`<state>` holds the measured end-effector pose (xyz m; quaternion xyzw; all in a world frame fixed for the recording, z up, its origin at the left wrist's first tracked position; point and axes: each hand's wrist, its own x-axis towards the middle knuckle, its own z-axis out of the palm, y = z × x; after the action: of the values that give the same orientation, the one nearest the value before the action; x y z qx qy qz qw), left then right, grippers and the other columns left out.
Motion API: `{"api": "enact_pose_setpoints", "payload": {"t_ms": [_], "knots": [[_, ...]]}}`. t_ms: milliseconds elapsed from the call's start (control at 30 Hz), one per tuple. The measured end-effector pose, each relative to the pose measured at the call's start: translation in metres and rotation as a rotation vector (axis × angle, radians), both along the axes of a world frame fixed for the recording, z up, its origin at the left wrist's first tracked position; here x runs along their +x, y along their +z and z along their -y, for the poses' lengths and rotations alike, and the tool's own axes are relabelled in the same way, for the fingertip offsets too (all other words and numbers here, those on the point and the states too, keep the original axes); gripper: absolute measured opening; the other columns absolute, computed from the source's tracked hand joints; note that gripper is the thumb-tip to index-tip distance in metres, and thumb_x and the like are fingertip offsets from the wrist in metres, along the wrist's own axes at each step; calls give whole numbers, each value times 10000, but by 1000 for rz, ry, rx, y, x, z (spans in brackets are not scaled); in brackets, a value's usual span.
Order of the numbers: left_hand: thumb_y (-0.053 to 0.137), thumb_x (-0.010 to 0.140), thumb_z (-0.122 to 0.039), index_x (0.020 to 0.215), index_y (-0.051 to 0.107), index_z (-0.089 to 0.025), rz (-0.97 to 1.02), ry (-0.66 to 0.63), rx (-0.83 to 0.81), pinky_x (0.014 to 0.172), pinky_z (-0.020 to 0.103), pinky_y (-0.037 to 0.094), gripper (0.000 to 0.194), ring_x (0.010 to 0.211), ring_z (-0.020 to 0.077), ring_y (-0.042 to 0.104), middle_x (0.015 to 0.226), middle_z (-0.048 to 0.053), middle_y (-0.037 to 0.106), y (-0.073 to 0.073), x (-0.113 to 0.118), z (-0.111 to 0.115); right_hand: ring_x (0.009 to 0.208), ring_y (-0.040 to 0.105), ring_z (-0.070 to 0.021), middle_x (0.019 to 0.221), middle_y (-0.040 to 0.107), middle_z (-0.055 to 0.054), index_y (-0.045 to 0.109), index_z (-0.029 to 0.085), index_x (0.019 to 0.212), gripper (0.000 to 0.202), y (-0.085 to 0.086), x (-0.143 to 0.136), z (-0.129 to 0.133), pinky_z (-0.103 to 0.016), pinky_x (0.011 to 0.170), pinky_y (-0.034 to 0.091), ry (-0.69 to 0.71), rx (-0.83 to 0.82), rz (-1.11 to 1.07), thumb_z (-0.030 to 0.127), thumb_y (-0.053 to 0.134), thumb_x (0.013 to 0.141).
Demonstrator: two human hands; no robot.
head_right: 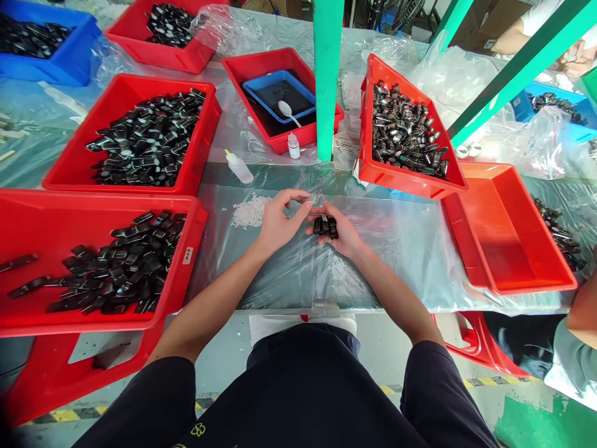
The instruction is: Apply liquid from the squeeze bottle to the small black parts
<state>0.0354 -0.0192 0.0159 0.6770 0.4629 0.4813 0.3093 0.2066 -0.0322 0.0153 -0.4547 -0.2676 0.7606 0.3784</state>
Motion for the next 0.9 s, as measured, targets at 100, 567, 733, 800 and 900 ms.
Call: {"api": "enact_pose_setpoints", "payload": {"t_ms": [100, 567, 733, 800, 900], "knots": [[673, 971, -379, 999, 718, -245, 48, 30, 6, 926, 378, 522, 144, 950, 214, 703, 1005, 47, 788, -2, -4, -6, 750, 752, -195, 993, 767, -98, 710, 199, 1081, 332, 5, 1, 0, -245, 443, 587, -9, -4, -38, 493, 577, 1004], [656, 981, -427, 1003, 719, -247, 40, 83, -3, 783, 355, 473, 193, 914, 206, 690, 949, 40, 779, -7, -7, -12, 725, 686, -152, 941, 697, -17, 672, 236, 1077, 311, 6, 2, 3, -217, 457, 540, -30, 117, -11, 324, 764, 793], [660, 982, -445, 1014, 721, -248, 51, 83, 0, 769, 357, 452, 208, 889, 204, 682, 929, 38, 773, -8, -8, -13, 656, 580, -133, 920, 620, 2, 630, 261, 1073, 360, 0, -3, 11, -251, 482, 459, -65, 555, 388, 479, 770, 823], [653, 986, -451, 1018, 722, -251, 48, 86, 0, 771, 356, 453, 214, 895, 204, 680, 932, 36, 773, -9, -8, -14, 743, 606, -157, 933, 649, -14, 623, 259, 1111, 341, -1, -5, 17, -292, 636, 529, -50, 749, 600, 457, 732, 856], [654, 986, -435, 1020, 726, -252, 47, 90, -1, 774, 350, 452, 200, 900, 201, 679, 931, 33, 767, -10, -8, -14, 837, 637, -180, 956, 681, -30, 607, 258, 1191, 332, -1, -7, 24, -332, 795, 546, -6, 940, 776, 411, 663, 901]]}}
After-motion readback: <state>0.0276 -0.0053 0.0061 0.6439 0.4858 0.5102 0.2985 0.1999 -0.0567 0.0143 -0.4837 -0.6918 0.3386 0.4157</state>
